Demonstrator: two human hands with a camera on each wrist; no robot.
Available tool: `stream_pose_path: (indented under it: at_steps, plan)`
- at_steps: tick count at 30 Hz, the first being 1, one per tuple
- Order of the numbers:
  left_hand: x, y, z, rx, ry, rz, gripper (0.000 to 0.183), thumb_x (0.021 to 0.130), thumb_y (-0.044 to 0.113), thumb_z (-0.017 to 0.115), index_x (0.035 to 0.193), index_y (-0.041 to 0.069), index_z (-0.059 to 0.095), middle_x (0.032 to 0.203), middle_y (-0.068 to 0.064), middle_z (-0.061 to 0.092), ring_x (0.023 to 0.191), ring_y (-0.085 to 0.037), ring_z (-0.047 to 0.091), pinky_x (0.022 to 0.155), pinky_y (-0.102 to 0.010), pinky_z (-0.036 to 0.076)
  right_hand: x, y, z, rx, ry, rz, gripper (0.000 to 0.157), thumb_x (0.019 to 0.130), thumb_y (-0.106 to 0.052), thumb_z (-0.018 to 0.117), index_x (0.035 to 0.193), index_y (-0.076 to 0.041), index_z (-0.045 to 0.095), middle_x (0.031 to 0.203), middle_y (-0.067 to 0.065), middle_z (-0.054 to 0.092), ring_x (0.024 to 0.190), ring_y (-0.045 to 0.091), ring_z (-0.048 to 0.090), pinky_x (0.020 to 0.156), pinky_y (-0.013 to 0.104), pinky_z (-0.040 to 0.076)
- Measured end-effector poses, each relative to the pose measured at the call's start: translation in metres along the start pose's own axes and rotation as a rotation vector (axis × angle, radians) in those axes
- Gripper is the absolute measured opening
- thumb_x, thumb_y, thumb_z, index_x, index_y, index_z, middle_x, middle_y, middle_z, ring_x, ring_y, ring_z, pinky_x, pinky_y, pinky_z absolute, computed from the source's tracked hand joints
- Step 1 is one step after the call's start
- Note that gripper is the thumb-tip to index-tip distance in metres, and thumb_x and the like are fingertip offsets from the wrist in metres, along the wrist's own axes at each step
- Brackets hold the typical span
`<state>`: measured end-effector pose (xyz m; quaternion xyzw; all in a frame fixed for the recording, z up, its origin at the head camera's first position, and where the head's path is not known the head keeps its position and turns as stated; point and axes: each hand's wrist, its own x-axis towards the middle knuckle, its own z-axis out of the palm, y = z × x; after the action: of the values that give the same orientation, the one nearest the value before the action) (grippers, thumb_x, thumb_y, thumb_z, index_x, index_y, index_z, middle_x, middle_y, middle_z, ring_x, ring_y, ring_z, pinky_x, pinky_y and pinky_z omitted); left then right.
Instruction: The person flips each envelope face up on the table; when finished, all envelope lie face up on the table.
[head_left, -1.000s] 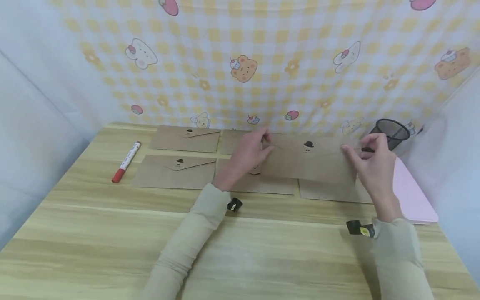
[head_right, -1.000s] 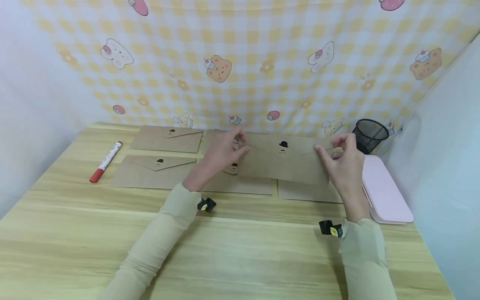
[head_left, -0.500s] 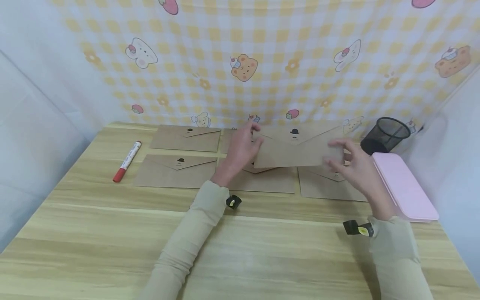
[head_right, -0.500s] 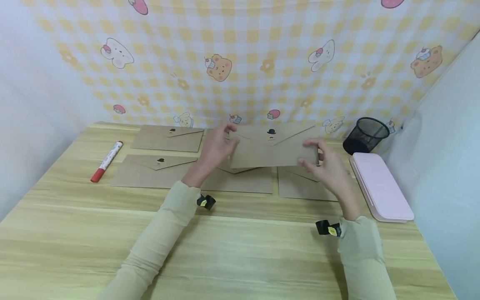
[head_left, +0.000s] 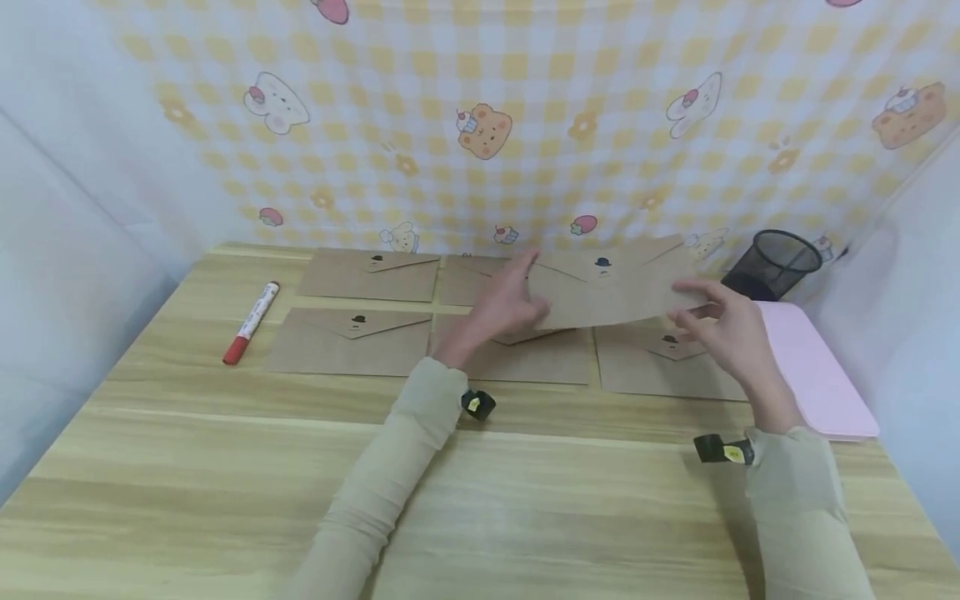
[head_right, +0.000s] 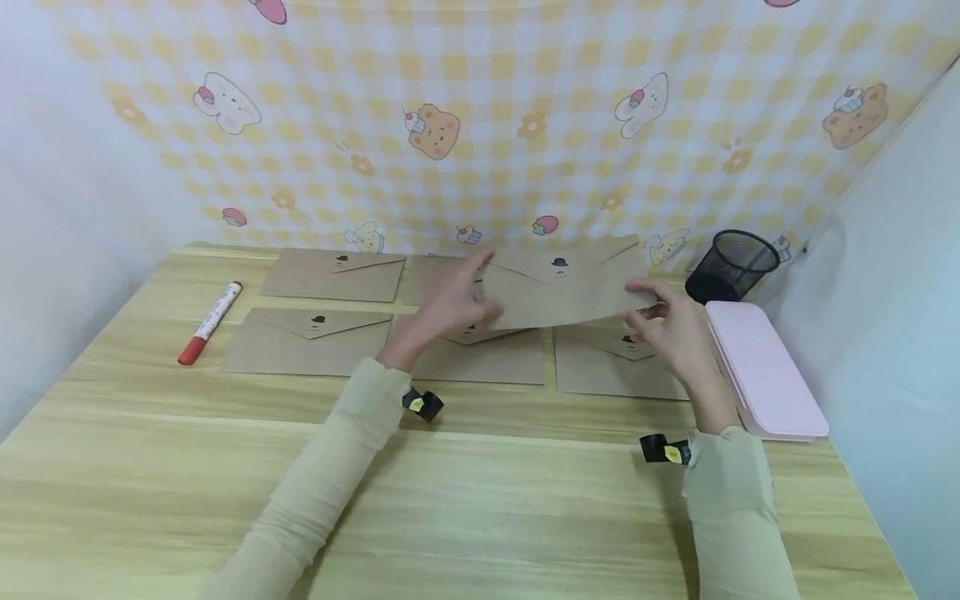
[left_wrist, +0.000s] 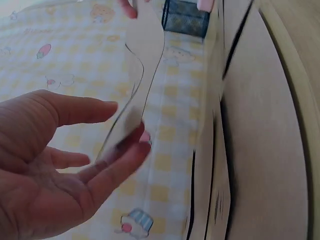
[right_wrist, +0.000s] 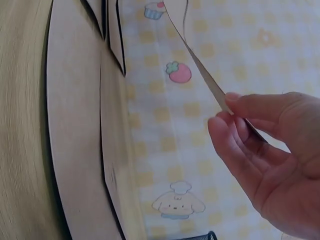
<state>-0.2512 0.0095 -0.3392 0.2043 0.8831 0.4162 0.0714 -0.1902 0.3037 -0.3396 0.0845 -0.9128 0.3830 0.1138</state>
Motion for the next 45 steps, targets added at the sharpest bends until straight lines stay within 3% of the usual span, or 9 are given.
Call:
stream_pose_path:
  at_steps: [3,5,11,16,19,24,32,39,45]
  plan:
    - [0.010,0.007,0.014,0.006,0.019,-0.006,0.081,0.078,-0.001,0.063,0.147,0.006,0.021,0.152,-0.014,0.014,0.129,-0.020,0.033,0.098,-0.032,0.038,-0.002,0.003,-0.003,-0.041,0.053,0.025,0.037,0.085,-0.009,0.067,0.121,-0.004,0.058,0.101,0.024,0.063,0.055,0.000,0.061,0.046,0.015,0.046]
    - [0.019,0.013,0.025,0.036,0.036,-0.023,0.077,0.077,-0.005,0.062,0.145,0.006,0.027,0.151,-0.016,0.014,0.136,-0.024,0.021,0.094,-0.029,0.042,-0.004,0.006,-0.004,-0.066,0.099,0.047,0.036,0.085,-0.009,0.067,0.120,-0.002,0.059,0.098,0.026,0.064,0.053,-0.006,0.058,0.046,0.012,0.044]
    - [0.044,0.025,0.053,0.222,-0.046,-0.023,0.049,0.085,-0.002,0.056,0.133,0.002,0.045,0.139,-0.016,0.030,0.097,-0.017,0.049,0.064,-0.016,0.044,-0.007,0.021,-0.002,-0.148,0.215,0.140,0.028,0.086,-0.004,0.063,0.112,0.004,0.060,0.089,0.026,0.065,0.055,-0.015,0.049,0.049,0.006,0.041]
    - [0.056,0.027,0.069,0.427,-0.121,-0.003,0.013,0.087,-0.002,0.054,0.097,0.004,0.059,0.143,-0.021,0.031,0.117,-0.026,0.045,0.077,-0.023,0.047,-0.005,0.038,0.008,-0.318,0.226,0.085,0.021,0.082,-0.002,0.064,0.102,0.004,0.064,0.083,0.024,0.066,0.058,0.018,0.061,0.055,0.022,0.041]
    - [0.061,0.030,0.079,0.464,-0.165,-0.026,0.015,0.088,-0.002,0.052,0.096,0.006,0.061,0.150,-0.021,0.017,0.116,-0.027,0.047,0.075,-0.023,0.048,-0.007,0.045,0.010,-0.336,0.220,0.076,0.020,0.082,-0.002,0.063,0.100,0.006,0.063,0.082,0.025,0.065,0.066,0.036,0.062,0.061,0.039,0.041]
    - [0.063,0.034,0.093,0.493,-0.202,-0.049,0.017,0.090,0.001,0.052,0.103,0.005,0.062,0.146,-0.025,0.019,0.071,-0.015,0.053,0.054,-0.018,0.044,-0.012,0.052,0.008,-0.367,0.228,0.123,0.021,0.082,-0.004,0.062,0.099,0.007,0.065,0.082,0.025,0.065,0.073,0.039,0.060,0.067,0.048,0.041]
    - [0.065,0.035,0.091,0.665,-0.261,0.023,0.026,0.096,0.001,0.041,0.114,0.007,0.059,0.123,-0.013,0.049,0.104,-0.017,0.051,0.083,-0.027,0.047,0.003,0.049,0.004,-0.392,0.108,0.193,0.024,0.082,-0.007,0.057,0.100,0.008,0.063,0.093,0.028,0.063,0.079,0.044,0.057,0.067,0.054,0.043]
    - [0.068,0.040,0.092,0.668,-0.295,-0.011,0.025,0.096,0.003,0.045,0.114,0.009,0.061,0.118,-0.009,0.054,0.097,-0.015,0.052,0.074,-0.027,0.050,0.014,0.046,0.003,-0.431,-0.047,0.375,0.030,0.080,-0.009,0.052,0.103,0.008,0.061,0.097,0.031,0.058,0.081,0.044,0.055,0.063,0.053,0.045]
    - [0.073,0.041,0.094,0.683,-0.286,-0.058,0.020,0.096,0.004,0.047,0.104,0.012,0.063,0.106,-0.002,0.061,0.089,-0.013,0.055,0.072,-0.027,0.050,0.018,0.052,0.006,-0.460,-0.083,0.400,0.023,0.078,-0.008,0.054,0.094,0.005,0.062,0.089,0.028,0.059,0.077,0.043,0.054,0.057,0.051,0.044]
